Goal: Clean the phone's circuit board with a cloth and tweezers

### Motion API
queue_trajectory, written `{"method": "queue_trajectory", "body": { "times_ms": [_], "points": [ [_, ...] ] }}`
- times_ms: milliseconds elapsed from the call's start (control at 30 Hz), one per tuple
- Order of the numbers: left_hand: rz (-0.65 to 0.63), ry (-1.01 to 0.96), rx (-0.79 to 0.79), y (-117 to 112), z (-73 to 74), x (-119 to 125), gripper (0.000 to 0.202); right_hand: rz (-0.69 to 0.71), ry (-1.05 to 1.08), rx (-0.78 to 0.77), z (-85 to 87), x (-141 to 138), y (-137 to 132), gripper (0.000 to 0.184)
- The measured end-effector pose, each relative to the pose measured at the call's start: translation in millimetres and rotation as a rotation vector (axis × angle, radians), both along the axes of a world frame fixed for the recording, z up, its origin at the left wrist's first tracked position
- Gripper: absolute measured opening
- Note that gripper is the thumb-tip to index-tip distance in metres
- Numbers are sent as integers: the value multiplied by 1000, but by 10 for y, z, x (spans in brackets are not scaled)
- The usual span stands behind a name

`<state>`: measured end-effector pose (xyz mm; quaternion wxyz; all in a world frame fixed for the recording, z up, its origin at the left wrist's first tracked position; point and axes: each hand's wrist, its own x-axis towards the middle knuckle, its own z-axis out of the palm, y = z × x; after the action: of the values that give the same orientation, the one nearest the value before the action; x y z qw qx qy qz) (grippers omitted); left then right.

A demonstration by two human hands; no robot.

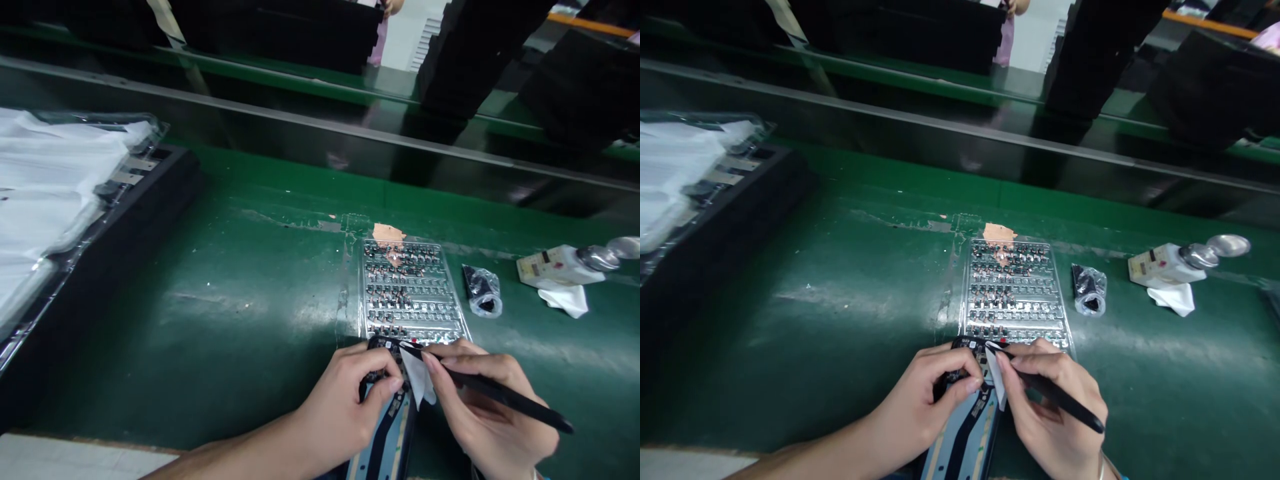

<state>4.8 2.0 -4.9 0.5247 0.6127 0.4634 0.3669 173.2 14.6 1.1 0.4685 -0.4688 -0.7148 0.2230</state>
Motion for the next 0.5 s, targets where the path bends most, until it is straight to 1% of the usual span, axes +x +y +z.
{"method": "queue_trajectory", "body": {
  "times_ms": [67, 167, 300, 400, 467, 500],
  "points": [
    [-2, 11, -4, 4, -2, 0, 16, 4, -15, 50, 4, -9, 7, 30],
    [-10, 14, 1, 11, 3, -3, 16, -10, 17, 97, 0, -16, 14, 30],
    [-10, 3, -11, 6, 9, -2, 16, -47, 43, 34, 11, -41, 25, 24],
    [-14, -8, -23, 0, 10, -8, 16, -81, 59, -30, 72, -88, 35, 19],
    [-11, -30, -39, 4, 10, -21, 16, -149, 97, -53, 126, -74, 34, 17],
    [-7, -51, -53, 9, 8, -30, 16, -202, 136, -40, 146, -28, 30, 17]
  ]
}}
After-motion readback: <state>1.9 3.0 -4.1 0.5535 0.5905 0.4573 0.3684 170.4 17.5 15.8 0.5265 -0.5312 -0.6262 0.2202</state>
